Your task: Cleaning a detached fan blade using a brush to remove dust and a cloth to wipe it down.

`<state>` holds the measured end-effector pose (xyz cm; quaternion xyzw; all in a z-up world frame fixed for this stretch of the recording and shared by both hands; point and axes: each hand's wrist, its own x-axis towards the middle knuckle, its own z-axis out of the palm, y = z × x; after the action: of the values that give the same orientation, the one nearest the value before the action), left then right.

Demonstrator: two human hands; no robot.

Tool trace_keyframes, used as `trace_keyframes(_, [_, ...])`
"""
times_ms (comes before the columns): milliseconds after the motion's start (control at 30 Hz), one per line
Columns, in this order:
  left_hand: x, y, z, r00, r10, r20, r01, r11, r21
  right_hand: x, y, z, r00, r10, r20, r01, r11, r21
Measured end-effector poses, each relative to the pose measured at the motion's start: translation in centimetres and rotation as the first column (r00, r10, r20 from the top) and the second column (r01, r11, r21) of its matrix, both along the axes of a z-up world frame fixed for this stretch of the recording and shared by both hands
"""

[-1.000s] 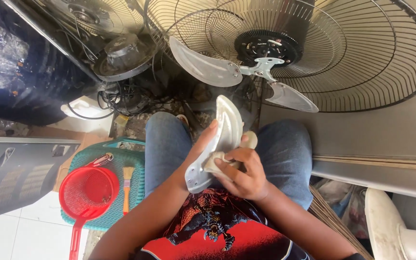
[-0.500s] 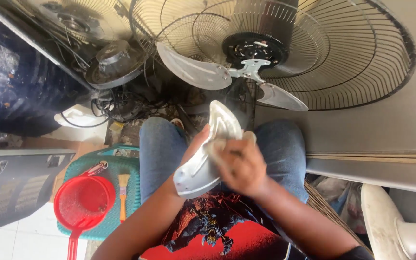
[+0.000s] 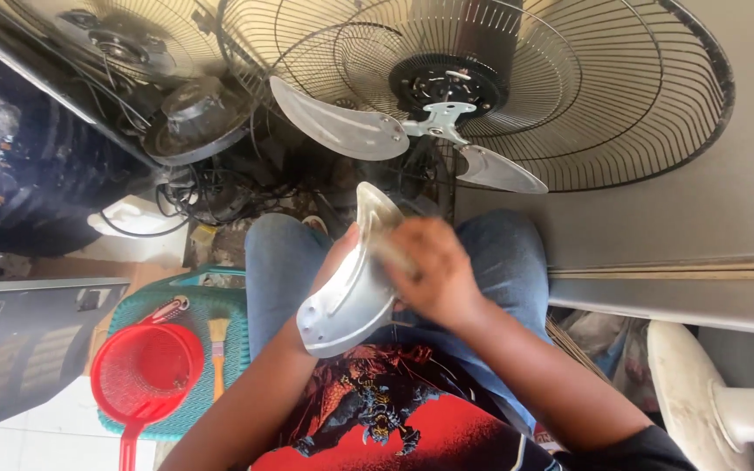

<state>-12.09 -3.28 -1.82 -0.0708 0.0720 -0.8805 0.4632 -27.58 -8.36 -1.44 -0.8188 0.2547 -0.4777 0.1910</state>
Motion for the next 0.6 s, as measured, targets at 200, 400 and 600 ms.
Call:
trace_keyframes(200, [0.2,0.8,-2.2,0.988,-0.032,-0.148,0.034,0.999,0.009,0.5,0.2,-0.8,0.997,0.080,0.010,-0.080,0.996,0.044])
trace_keyframes(400, [1.1,0.1,-3.9,0.960,-0.058,-0.275,0.065,0.998,0.015,1.6,3.1,-0.2,0.992,0.122,-0.007,-0.120,0.982,0.148])
trace_keyframes(600, [2.5,-3.4,-8.9,0.997,0.075,0.014,-0.074,0.993,-0.087,-1.1,-0.7,-0.9,0.961,-0.192,0.197,0.074,0.871,0.486])
